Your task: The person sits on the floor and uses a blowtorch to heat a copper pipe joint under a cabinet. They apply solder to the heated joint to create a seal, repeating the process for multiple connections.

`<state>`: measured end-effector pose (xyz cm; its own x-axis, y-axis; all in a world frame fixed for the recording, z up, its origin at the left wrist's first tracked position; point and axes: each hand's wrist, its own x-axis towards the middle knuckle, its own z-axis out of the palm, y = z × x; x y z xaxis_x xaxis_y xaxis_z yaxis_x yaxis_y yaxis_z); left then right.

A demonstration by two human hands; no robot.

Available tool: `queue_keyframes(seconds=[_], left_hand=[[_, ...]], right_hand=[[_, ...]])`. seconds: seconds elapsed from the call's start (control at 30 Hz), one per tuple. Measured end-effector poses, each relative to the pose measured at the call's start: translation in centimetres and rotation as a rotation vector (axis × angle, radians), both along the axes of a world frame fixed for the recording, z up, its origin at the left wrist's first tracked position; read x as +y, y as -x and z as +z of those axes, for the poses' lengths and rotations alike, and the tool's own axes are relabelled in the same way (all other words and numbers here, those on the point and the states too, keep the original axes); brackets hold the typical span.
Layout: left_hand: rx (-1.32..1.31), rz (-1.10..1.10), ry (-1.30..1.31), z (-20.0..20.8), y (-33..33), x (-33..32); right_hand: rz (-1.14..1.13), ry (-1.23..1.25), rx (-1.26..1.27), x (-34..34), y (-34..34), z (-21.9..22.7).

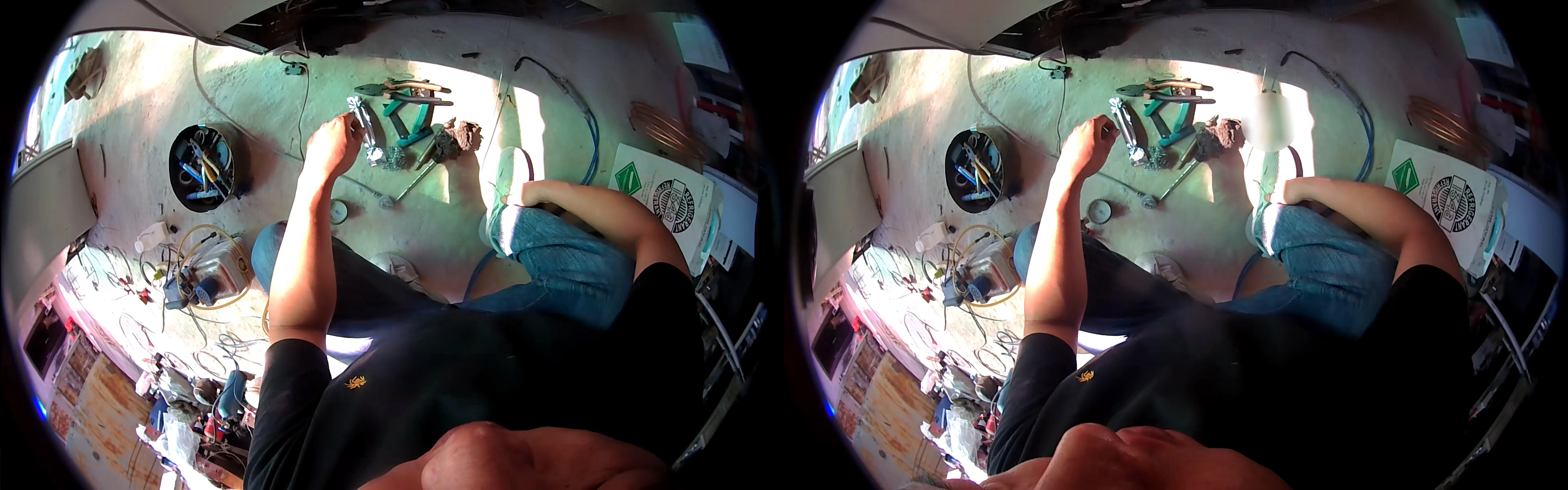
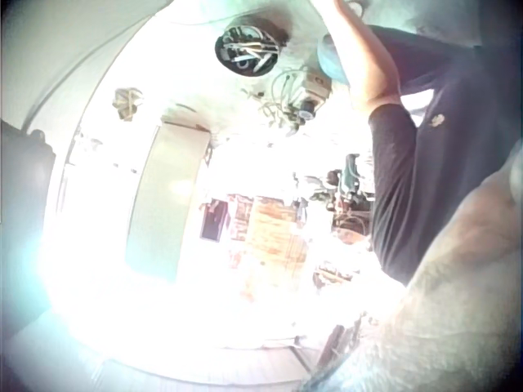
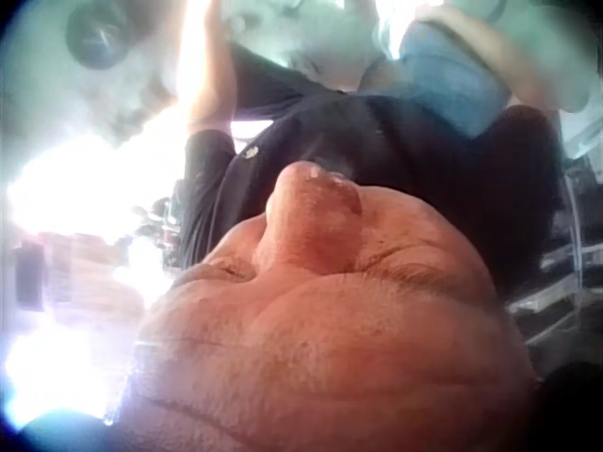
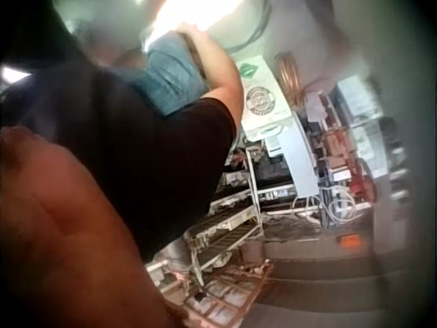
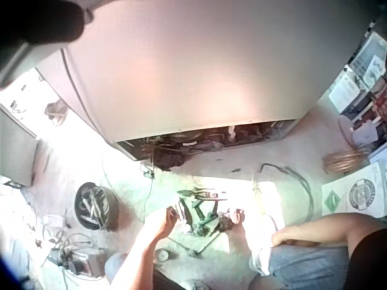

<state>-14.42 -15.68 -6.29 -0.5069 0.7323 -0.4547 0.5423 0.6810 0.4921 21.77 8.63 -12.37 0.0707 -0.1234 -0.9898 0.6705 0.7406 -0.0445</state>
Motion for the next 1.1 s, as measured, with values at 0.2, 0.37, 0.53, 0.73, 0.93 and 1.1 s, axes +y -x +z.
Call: queue_keyframes(seconds=[0.2,0.37,0.53,0.73,0.93,1.1], left_hand=[[-0.073,-0.044,0.030,1.3,-0.8,-1.3],[-0.032,0.143,-0.143,2.9,1.5,-5.3],[0.040,0.274,-0.153,2.6,4.1,-7.6],[0.013,0.345,-0.082,3.0,5.5,-8.0],[0.001,0.337,-0.010,1.5,6.1,-7.5],[0.000,0.323,-0.024,0.6,7.1,-6.3]], right_hand=[[0.145,0.027,-0.136,-0.6,2.0,1.1],[0.291,0.046,-0.210,-0.6,5.7,0.8],[0.344,0.047,-0.228,0.2,5.8,0.9],[0.346,0.136,-0.261,0.8,5.3,-0.8],[0.327,0.065,-0.249,0.4,7.3,1.9],[0.328,0.102,-0.177,1.7,5.7,0.3]])
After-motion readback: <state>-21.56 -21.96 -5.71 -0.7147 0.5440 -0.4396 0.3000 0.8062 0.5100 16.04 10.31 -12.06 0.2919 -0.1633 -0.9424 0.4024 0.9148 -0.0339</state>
